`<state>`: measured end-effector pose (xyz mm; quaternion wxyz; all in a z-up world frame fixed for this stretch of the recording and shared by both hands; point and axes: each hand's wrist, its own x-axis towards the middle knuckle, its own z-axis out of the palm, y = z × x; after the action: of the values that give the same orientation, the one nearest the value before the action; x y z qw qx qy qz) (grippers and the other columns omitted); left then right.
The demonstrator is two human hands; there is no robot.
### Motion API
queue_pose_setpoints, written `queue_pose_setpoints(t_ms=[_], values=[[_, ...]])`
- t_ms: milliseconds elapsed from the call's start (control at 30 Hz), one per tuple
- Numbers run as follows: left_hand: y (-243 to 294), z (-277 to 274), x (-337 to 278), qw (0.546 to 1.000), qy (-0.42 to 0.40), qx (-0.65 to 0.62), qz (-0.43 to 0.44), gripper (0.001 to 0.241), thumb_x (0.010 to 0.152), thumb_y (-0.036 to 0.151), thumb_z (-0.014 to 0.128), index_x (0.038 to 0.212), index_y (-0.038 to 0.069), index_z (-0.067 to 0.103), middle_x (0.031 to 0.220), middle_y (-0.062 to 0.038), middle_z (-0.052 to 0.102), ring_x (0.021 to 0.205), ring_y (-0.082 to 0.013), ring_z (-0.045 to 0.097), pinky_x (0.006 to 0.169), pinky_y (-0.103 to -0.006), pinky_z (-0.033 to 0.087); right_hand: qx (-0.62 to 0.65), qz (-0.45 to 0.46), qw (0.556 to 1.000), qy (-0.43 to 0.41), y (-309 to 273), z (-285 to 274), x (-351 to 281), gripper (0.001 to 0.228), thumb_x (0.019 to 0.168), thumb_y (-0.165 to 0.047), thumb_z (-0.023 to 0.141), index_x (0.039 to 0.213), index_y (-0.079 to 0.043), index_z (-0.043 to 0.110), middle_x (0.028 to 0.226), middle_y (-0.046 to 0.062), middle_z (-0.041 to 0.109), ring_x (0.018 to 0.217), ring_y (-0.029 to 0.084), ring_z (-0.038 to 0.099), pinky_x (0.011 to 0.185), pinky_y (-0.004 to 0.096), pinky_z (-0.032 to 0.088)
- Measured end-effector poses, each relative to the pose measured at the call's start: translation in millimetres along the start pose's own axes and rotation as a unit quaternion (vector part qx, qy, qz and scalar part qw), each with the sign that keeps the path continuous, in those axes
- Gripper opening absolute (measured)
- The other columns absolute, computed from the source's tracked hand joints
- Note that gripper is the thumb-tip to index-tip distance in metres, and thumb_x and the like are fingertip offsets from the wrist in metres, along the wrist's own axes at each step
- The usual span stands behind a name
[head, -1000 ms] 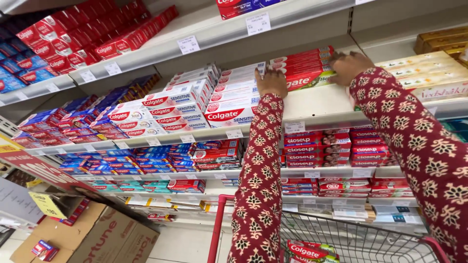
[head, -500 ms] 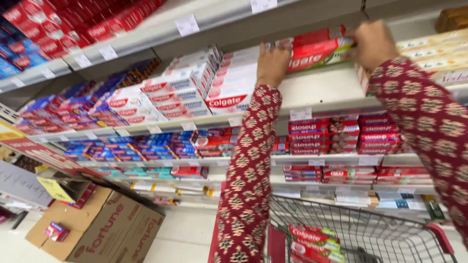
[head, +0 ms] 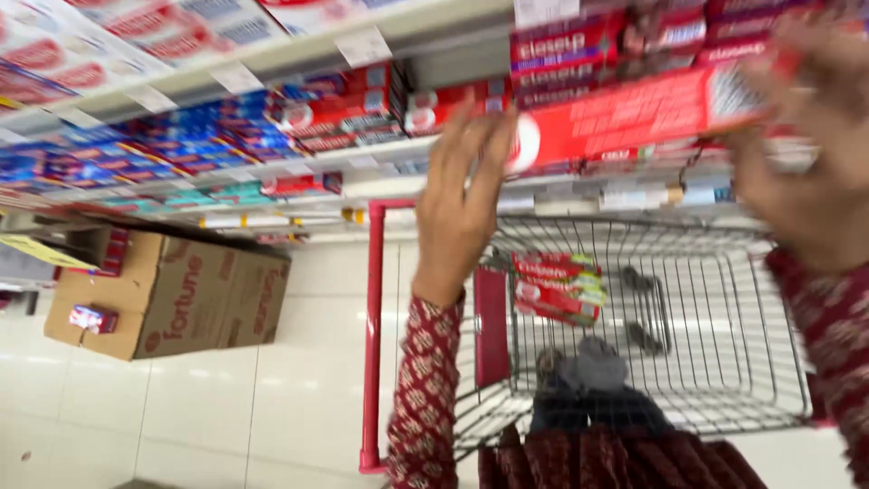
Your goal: The person selects several boxes of toothpaste from a store shelf and places them into a shopping cart.
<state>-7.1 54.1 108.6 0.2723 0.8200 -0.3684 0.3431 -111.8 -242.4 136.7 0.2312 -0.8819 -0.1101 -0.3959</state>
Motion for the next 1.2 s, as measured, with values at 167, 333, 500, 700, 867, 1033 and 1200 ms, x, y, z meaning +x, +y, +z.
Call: queue_pose_setpoints(t_ms=[167, 333, 500, 700, 867, 1033, 1200], values=[[-8, 77, -143, 0.972, -0.125, -0.112, -0.163, 0.048, 0.096, 0.001, 0.066, 0.142, 0.015, 0.06, 0.142, -0.007, 0.06, 0.134, -0.0333, 0.06, 0.109, -0.0418, 0.057, 0.088, 0.142, 0.982, -0.09, 18, 99, -133, 0.045, 0.088, 0.006, 0.082, 0.13, -0.005, 0.072, 0.137, 0.014, 0.063, 0.118, 0.024, 0.068, 0.096, 0.033, 0.061], [-31, 170, -294, 0.931, -0.23, -0.154, -0.24, 0.047, 0.095, 0.005, 0.067, 0.14, 0.014, 0.062, 0.14, -0.011, 0.062, 0.119, -0.0338, 0.065, 0.098, -0.0416, 0.058, 0.107, 0.25, 0.945, -0.181, 66, 193, -276, 0.049, 0.078, -0.004, 0.086, 0.125, -0.008, 0.075, 0.129, 0.013, 0.067, 0.115, 0.026, 0.068, 0.096, 0.035, 0.06], [-38, 227, -385, 0.872, -0.227, -0.287, -0.325, 0.03, 0.096, 0.009, 0.07, 0.126, 0.012, 0.07, 0.136, -0.014, 0.066, 0.119, -0.0339, 0.067, 0.095, -0.0408, 0.059, 0.096, 0.388, 0.878, -0.262, 99, 252, -391, 0.051, 0.073, -0.009, 0.088, 0.123, -0.01, 0.076, 0.13, 0.015, 0.068, 0.11, 0.027, 0.07, 0.093, 0.036, 0.06], [-36, 276, -441, 0.87, -0.19, -0.233, -0.39, 0.025, 0.086, 0.018, 0.079, 0.11, 0.013, 0.078, 0.114, -0.014, 0.075, 0.107, -0.0341, 0.071, 0.091, -0.0419, 0.058, 0.048, 0.499, 0.772, -0.389, 121, 291, -439, 0.045, 0.073, -0.021, 0.092, 0.116, -0.017, 0.08, 0.114, 0.011, 0.079, 0.1, 0.022, 0.074, 0.093, 0.036, 0.058], [-45, 316, -472, 0.786, -0.234, -0.155, -0.551, 0.032, 0.088, 0.03, 0.082, 0.113, 0.012, 0.072, 0.098, -0.021, 0.074, 0.093, -0.0371, 0.074, 0.079, -0.0457, 0.06, 0.026, 0.549, 0.704, -0.45, 120, 312, -439, 0.067, 0.07, -0.023, 0.094, 0.133, -0.021, 0.072, 0.118, 0.012, 0.076, 0.102, 0.023, 0.075, 0.096, 0.034, 0.059], [-62, 351, -486, 0.805, -0.231, -0.129, -0.53, 0.04, 0.091, 0.011, 0.066, 0.131, 0.014, 0.066, 0.113, -0.024, 0.071, 0.103, -0.0402, 0.071, 0.087, -0.048, 0.058, 0.023, 0.528, 0.685, -0.502, 116, 323, -425, 0.094, 0.066, -0.023, 0.096, 0.149, -0.017, 0.052, 0.125, 0.013, 0.071, 0.108, 0.025, 0.072, 0.095, 0.035, 0.059], [-46, 318, -428, 0.788, -0.248, -0.148, -0.543, 0.059, 0.087, 0.004, 0.062, 0.144, 0.015, 0.052, 0.133, -0.021, 0.063, 0.115, -0.042, 0.064, 0.093, -0.0502, 0.054, 0.053, 0.521, 0.713, -0.466, 88, 307, -380, 0.095, 0.076, -0.022, 0.09, 0.155, -0.01, 0.039, 0.131, 0.022, 0.063, 0.114, 0.032, 0.065, 0.097, 0.039, 0.054]])
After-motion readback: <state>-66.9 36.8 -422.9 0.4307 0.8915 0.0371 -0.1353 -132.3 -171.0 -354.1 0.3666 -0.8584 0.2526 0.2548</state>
